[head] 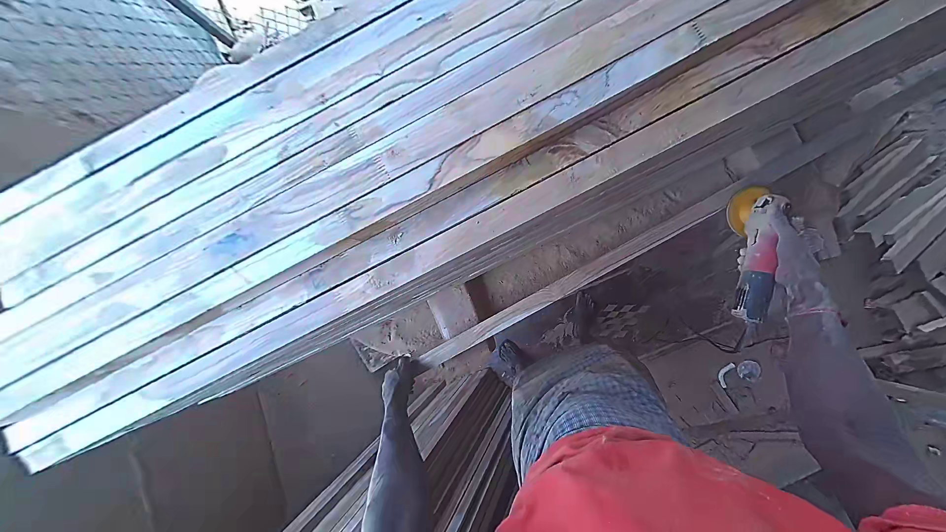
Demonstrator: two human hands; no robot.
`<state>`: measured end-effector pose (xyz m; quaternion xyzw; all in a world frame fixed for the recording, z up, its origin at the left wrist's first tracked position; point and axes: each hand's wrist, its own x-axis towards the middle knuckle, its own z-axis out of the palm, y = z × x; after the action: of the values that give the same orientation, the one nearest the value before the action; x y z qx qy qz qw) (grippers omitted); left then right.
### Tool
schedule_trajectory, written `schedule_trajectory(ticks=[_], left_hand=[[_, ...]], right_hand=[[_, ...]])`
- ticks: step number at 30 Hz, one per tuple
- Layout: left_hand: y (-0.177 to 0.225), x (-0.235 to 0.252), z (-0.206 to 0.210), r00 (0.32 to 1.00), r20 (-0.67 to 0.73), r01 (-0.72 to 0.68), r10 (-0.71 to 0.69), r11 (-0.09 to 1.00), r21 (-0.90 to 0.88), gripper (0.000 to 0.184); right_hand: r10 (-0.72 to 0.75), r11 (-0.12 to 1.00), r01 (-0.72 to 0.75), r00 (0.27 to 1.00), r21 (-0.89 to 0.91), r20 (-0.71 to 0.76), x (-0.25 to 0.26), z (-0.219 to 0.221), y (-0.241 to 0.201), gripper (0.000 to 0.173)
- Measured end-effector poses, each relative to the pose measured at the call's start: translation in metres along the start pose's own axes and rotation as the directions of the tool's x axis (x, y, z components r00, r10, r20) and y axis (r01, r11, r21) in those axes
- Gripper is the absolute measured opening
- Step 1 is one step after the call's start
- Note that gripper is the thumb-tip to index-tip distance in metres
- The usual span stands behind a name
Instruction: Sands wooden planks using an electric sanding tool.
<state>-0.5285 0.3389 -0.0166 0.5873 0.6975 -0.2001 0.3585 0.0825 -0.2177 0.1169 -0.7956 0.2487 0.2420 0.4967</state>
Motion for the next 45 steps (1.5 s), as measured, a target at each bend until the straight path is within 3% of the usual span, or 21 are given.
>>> schedule_trajectory(ticks=[4,8,12,16,20,23,26,30,32,34,36,39,45], left_hand=[[0.038,-0.011,0.036,0.99,0.124,-0.097,0.069,0.966,0.24,0.061],[0.049,-0.016,0.045,0.969,0.201,-0.19,0.144,0.953,0.237,0.062],[0.006,0.007,0.027,0.947,0.228,-0.205,0.227,0.972,-0.113,0.073],[-0.087,0.023,-0.009,0.979,0.081,-0.139,0.187,0.905,-0.402,0.075],[-0.154,0.021,-0.027,0.995,0.088,0.007,0.053,0.82,-0.573,0.076],[-0.159,0.021,-0.02,0.99,0.134,0.06,0.045,0.724,-0.688,0.076],[-0.131,0.024,-0.005,0.979,0.147,0.03,0.14,0.618,-0.786,0.072],[-0.077,0.025,0.011,0.924,0.058,-0.189,0.378,0.581,-0.791,0.049],[-0.053,0.027,0.016,0.849,-0.075,-0.466,0.522,0.675,-0.572,0.041],[-0.033,0.026,0.015,0.745,-0.179,-0.665,0.642,0.734,-0.136,0.045],[-0.016,0.023,0.019,0.708,-0.229,-0.655,0.668,0.743,0.14,0.047],[0.011,0.01,0.026,0.738,-0.188,-0.554,0.648,0.741,0.379,0.054],[0.089,-0.029,0.078,0.657,-0.136,-0.644,0.742,0.646,0.409,0.05]], right_hand=[[0.018,0.983,0.013,0.985,-0.181,0.173,-0.055,0.082,0.035,0.067],[0.023,0.948,0.109,0.913,-0.298,0.407,-0.138,0.194,0.089,0.062],[0.088,0.854,0.225,0.827,-0.469,0.555,-0.22,0.3,0.132,0.065],[0.177,0.712,0.342,0.758,-0.613,0.628,-0.295,0.386,0.163,0.074],[0.21,0.6,0.463,0.696,-0.652,0.687,-0.352,0.447,0.178,0.081],[0.229,0.536,0.526,0.662,-0.661,0.713,-0.385,0.47,0.171,0.082],[0.234,0.504,0.543,0.662,-0.671,0.712,-0.39,0.472,0.168,0.083],[0.143,0.691,0.392,0.749,-0.607,0.647,-0.331,0.435,0.186,0.086],[0.129,0.818,0.25,0.798,-0.518,0.588,-0.302,0.398,0.176,0.084],[0.107,0.887,0.156,0.847,-0.435,0.521,-0.277,0.356,0.161,0.084],[0.074,0.929,0.106,0.886,-0.354,0.458,-0.257,0.317,0.137,0.079],[0.026,0.971,0.071,0.917,-0.229,0.397,-0.195,0.268,0.109,0.069],[0.011,0.993,0.03,0.941,-0.114,0.337,-0.094,0.163,0.044,0.062]])
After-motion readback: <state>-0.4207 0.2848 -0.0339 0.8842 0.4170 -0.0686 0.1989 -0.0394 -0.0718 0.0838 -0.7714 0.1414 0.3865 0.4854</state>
